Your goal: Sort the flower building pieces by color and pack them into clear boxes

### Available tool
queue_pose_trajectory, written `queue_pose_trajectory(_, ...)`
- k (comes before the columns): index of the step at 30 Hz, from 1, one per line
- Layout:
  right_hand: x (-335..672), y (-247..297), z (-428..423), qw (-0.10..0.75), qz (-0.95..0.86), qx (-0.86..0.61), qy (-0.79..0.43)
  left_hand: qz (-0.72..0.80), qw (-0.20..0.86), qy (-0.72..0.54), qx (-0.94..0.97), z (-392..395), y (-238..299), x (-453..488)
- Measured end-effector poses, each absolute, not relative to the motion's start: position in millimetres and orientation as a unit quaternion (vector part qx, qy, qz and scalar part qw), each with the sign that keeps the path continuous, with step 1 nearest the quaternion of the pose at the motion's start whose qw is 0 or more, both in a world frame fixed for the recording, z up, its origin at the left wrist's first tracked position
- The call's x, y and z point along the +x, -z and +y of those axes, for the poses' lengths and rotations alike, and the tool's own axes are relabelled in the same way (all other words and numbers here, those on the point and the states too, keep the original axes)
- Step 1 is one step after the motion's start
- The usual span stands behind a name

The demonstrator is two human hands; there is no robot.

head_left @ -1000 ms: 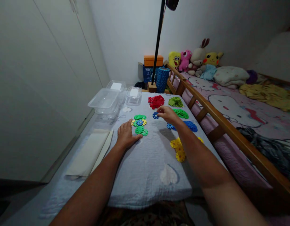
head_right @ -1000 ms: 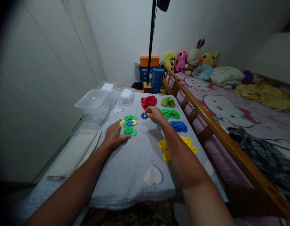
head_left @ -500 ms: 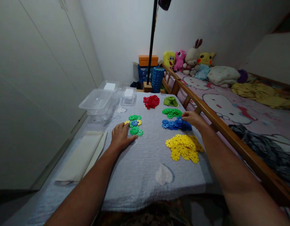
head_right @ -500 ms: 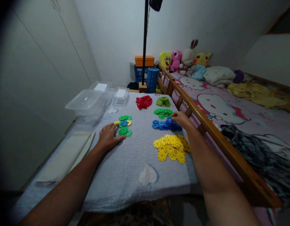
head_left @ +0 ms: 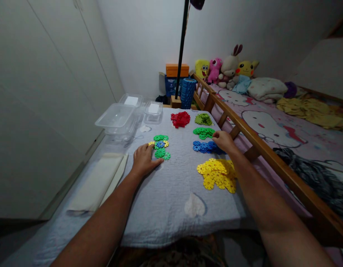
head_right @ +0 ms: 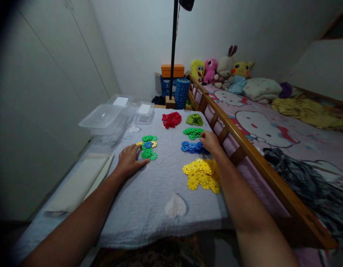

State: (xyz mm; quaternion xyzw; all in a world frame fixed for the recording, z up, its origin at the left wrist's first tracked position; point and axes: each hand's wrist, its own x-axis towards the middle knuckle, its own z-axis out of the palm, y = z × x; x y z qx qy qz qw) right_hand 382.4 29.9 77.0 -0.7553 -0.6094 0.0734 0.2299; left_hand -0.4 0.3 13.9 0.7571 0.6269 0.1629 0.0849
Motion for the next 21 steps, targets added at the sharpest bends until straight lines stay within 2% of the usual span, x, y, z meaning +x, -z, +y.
queue_pose_trajectory(2, 356.7, -83.7, 30.1, 0.212, -0.66, -0.718, -0.065, 0.628, 0.088, -0.165, 0.756, 0.0, -13.9, -0.1)
queue_pose_trajectory(7, 269.6, -87.5, 28.0, 0.133, -0.789, -0.575, -0.17, 0.624, 0.103, -0.182, 0.753, 0.5, -11.4, -2.1)
queue_pose_trajectory(11, 214.2, -72.7, 25.5, 0.07, -0.839, -0.511, -0.172, 0.611, 0.105, -0.202, 0.759, 2.4, -5.9, -5.1)
queue_pose_trajectory(16, 189.2, -53.4, 24.3, 0.053, -0.828, -0.539, -0.142, 0.616, 0.088, -0.201, 0.756, 3.4, -2.0, -5.5)
queue_pose_trajectory(21, 196.5, -49.7, 28.8, 0.088, -0.805, -0.547, -0.21, 0.619, 0.082, -0.197, 0.756, 2.7, -4.1, -3.6)
